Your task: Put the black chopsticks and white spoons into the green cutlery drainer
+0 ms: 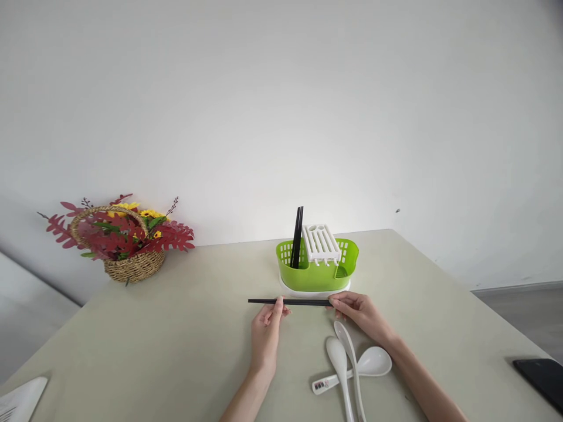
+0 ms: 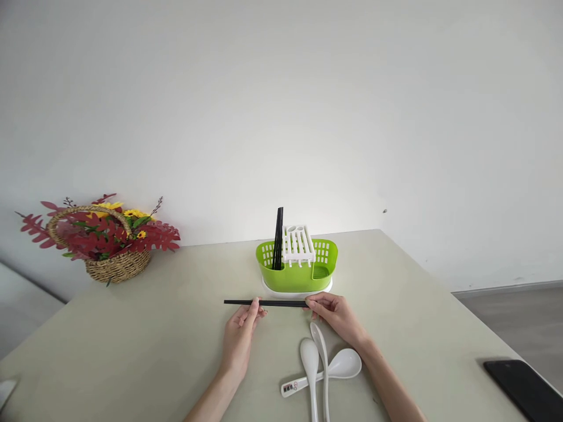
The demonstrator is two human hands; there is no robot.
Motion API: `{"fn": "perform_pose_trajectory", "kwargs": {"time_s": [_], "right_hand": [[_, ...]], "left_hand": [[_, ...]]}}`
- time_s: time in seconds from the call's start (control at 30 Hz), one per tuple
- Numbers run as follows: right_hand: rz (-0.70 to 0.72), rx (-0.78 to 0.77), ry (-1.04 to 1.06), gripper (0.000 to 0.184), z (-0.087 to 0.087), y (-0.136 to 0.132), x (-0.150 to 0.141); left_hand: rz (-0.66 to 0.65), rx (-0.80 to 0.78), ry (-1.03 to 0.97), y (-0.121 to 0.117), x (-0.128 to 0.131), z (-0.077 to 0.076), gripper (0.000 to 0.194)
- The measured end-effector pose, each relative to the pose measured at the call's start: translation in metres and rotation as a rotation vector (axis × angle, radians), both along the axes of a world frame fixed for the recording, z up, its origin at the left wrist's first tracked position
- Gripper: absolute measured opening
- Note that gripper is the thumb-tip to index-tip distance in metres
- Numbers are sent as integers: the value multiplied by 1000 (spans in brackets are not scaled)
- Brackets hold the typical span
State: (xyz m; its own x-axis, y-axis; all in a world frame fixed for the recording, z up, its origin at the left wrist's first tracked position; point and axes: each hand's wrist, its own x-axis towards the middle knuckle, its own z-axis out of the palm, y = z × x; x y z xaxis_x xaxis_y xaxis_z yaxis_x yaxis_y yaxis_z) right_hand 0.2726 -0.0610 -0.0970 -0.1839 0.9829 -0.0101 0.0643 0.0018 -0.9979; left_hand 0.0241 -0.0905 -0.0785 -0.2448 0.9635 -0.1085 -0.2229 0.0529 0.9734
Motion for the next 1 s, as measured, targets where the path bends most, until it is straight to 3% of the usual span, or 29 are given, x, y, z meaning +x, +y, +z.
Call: {"fn": "perform_pose_trajectory", "kwargs": {"time_s": [0.17, 0.27, 0.4, 0.57, 0.73, 0.8, 0.87, 1.0], "right_hand": [[3, -8, 14, 54, -1, 0, -1], [5, -24, 24, 55, -1, 0, -2], [-33, 7, 85, 51, -3, 1, -1], [-68, 33, 152, 47, -6, 2, 1], [-39, 29, 182, 46, -7, 3, 1], [-25, 25, 180, 48, -7, 3, 0], [-11, 18, 175, 50, -7, 3, -1], [-13, 19, 198, 53, -4, 3, -1]], "left_hand": [[12, 18, 7, 0, 1, 2, 51], [10, 66, 75, -1, -1, 13, 51], [20, 175, 234, -1, -13, 47, 47], [88, 340, 371, 2, -42, 109, 42], [327, 521, 464, 9, -65, 162, 37], [425, 589, 563, 12, -66, 175, 34], [432, 631, 667, 18, -62, 182, 32], [229, 631, 854, 43, -47, 185, 34]]}}
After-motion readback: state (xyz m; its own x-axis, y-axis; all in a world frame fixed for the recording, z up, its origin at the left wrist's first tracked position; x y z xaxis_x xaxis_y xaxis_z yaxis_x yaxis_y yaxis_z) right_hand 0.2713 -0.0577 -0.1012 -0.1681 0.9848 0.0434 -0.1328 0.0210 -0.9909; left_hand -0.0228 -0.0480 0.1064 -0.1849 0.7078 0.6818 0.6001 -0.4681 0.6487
